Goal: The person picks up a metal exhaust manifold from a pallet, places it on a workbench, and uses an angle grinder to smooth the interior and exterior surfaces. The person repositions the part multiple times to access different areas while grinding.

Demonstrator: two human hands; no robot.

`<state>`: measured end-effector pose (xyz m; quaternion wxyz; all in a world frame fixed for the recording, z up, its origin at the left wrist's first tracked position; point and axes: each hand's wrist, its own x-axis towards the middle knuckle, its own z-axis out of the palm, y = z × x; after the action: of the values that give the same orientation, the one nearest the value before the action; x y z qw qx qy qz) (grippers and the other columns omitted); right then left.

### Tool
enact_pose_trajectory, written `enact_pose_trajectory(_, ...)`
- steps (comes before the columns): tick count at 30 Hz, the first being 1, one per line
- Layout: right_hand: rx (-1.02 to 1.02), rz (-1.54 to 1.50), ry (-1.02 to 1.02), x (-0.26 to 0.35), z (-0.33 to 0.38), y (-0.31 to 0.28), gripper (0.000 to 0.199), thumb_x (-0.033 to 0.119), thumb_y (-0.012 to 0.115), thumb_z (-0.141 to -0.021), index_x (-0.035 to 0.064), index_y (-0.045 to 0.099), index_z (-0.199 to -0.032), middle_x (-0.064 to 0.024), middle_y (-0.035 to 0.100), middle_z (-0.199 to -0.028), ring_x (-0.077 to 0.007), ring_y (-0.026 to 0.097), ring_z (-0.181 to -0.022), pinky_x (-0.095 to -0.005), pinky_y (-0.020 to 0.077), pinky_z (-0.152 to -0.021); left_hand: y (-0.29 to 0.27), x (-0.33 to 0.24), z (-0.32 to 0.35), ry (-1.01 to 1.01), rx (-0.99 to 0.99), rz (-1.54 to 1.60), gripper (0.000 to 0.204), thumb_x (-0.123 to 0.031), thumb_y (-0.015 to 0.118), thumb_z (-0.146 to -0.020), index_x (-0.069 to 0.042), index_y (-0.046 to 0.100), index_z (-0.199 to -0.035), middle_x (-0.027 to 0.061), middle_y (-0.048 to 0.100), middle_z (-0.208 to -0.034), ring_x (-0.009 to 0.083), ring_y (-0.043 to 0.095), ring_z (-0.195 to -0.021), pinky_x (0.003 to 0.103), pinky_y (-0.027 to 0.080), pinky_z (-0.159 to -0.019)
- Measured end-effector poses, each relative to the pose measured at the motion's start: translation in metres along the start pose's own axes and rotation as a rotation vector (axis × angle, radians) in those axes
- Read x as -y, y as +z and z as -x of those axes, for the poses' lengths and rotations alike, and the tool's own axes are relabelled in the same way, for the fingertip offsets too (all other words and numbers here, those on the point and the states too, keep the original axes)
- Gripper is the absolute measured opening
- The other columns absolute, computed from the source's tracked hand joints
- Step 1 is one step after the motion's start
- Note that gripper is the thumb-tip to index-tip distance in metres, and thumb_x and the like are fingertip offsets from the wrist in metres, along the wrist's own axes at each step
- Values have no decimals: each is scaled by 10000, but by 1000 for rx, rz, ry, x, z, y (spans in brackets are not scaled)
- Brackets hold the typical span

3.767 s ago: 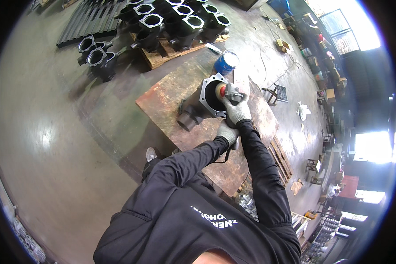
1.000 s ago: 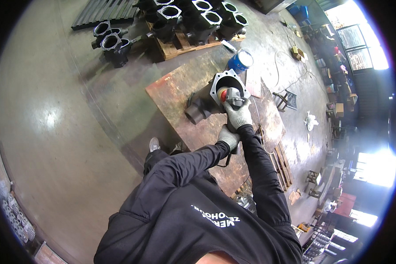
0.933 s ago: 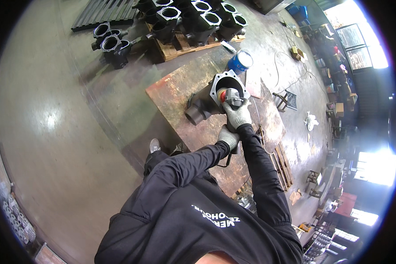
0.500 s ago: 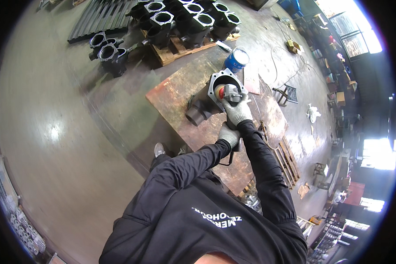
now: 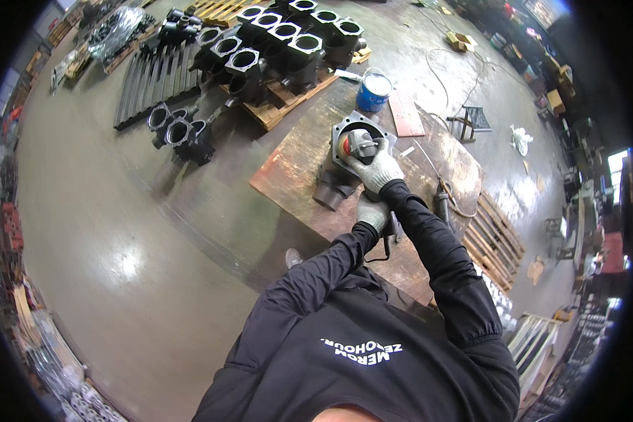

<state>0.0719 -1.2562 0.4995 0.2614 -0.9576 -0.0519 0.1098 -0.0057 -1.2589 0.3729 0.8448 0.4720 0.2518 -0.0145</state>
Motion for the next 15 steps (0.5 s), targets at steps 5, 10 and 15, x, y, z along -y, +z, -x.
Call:
enact_pose_trajectory(5, 43, -18, 57, -7, -3, 4, 969, 584, 717, -811, -59, 326, -1422, -318, 668, -1167, -427, 681, -1085, -442, 542, -921, -20, 38, -28, -181, 207, 437, 341, -168, 711, -887, -4, 604, -1166, 87, 703, -1002, 240, 664, -846, 355, 525, -762)
enact_pose_trajectory(10, 107, -13, 104, -8, -10, 9, 861, 546, 733, -800, 15, 361, -1367, -310, 673, -1145, -416, 692, -1067, -461, 543, -936, -31, 62, -47, -327, 128, 521, 301, -222, 653, -949, -72, 597, -1205, 93, 688, -1024, 254, 663, -825, 372, 534, -709)
enact_pose_trajectory(15, 76, -88, 69, -3, -18, 4, 973, 565, 700, -817, -31, 307, -1478, -303, 664, -1184, -420, 685, -1073, -452, 548, -921, -44, 32, -48, -362, 249, 532, 434, -345, 475, -998, -81, 500, -1342, 139, 571, -1248, 302, 543, -1126, 400, 447, -939)
